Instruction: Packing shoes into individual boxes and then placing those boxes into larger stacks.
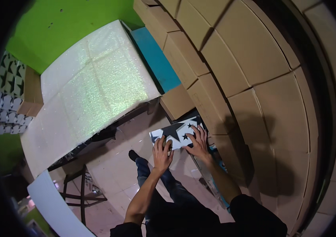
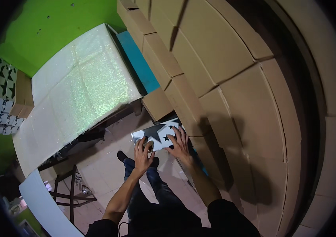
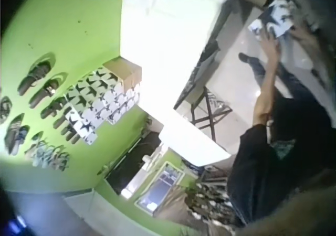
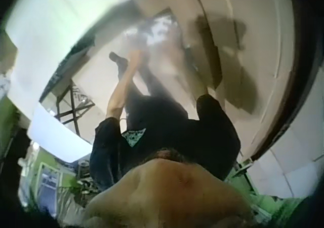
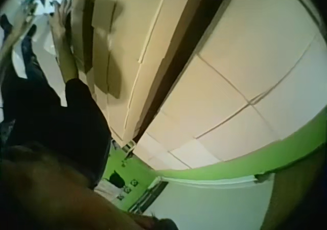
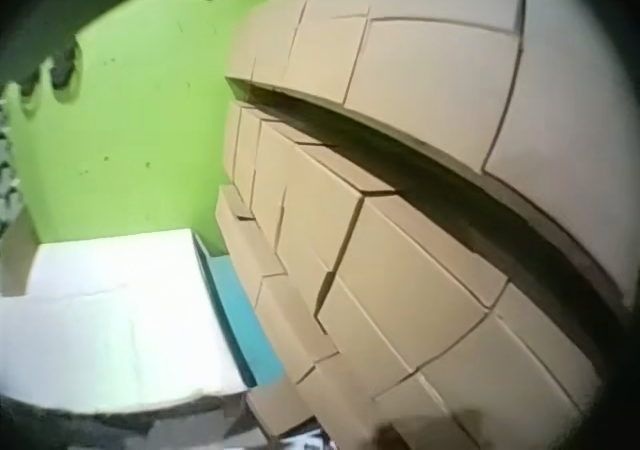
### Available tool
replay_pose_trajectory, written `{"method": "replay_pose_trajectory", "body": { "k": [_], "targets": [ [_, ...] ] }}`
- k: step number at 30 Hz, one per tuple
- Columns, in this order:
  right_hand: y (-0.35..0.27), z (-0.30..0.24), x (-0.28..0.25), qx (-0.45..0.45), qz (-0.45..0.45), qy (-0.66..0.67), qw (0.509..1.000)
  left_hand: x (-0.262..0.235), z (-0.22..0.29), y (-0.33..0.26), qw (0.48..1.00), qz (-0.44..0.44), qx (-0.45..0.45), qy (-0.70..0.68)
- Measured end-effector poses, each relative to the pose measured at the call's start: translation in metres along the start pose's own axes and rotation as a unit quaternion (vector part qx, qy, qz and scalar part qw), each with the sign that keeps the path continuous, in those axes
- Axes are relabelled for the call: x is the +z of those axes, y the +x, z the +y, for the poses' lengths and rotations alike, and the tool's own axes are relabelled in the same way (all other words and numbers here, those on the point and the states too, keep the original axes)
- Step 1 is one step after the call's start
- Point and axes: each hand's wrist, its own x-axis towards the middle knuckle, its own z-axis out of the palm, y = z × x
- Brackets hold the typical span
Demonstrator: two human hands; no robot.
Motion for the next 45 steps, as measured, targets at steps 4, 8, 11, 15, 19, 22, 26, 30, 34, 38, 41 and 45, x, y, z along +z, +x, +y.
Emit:
{"method": "replay_pose_trajectory", "body": {
  "k": [4, 8, 11, 15, 19, 22, 26, 30, 34, 38, 41, 45],
  "targets": [
    [-0.011, -0.003, 0.005, 0.032, 0.002, -0.038, 0.999, 0.006, 0.019, 0.017, 1.000, 0.020, 0.006, -0.022],
    [-0.017, -0.053, 0.012, 0.033, -0.052, 0.091, 0.994, 0.002, 0.030, 0.028, 0.994, 0.016, -0.004, -0.103],
    [-0.015, -0.082, 0.028, 0.087, 0.007, 0.048, 0.995, 0.004, 0.024, 0.029, 0.987, 0.008, 0.017, -0.158],
    [-0.006, -0.069, 0.044, 0.154, 0.002, -0.063, 0.986, -0.008, 0.008, 0.048, 0.997, -0.031, 0.061, -0.042],
    [0.009, -0.068, 0.046, 0.127, -0.024, -0.076, 0.989, -0.015, -0.016, 0.103, 0.972, -0.047, 0.138, 0.186],
    [0.020, -0.063, 0.046, 0.126, 0.004, -0.083, 0.989, -0.013, -0.016, 0.147, 0.959, -0.064, 0.201, 0.187],
    [0.022, -0.059, 0.044, 0.136, -0.005, -0.076, 0.988, -0.010, -0.030, 0.175, 0.938, -0.117, 0.222, 0.241],
    [0.022, -0.056, 0.042, 0.148, -0.020, -0.082, 0.985, -0.014, -0.040, 0.189, 0.912, -0.153, 0.267, 0.270],
    [0.024, -0.047, 0.039, 0.157, 0.028, -0.068, 0.985, -0.014, -0.045, 0.196, 0.887, -0.161, 0.313, 0.299],
    [0.028, -0.039, 0.036, 0.164, 0.038, -0.072, 0.983, -0.011, -0.052, 0.201, 0.880, -0.132, 0.346, 0.296],
    [0.031, -0.040, 0.035, 0.175, 0.032, -0.064, 0.982, -0.010, -0.056, 0.205, 0.875, -0.141, 0.357, 0.295],
    [0.030, -0.037, 0.034, 0.205, 0.025, -0.050, 0.977, -0.017, -0.045, 0.219, 0.893, -0.160, 0.326, 0.264]
  ]
}}
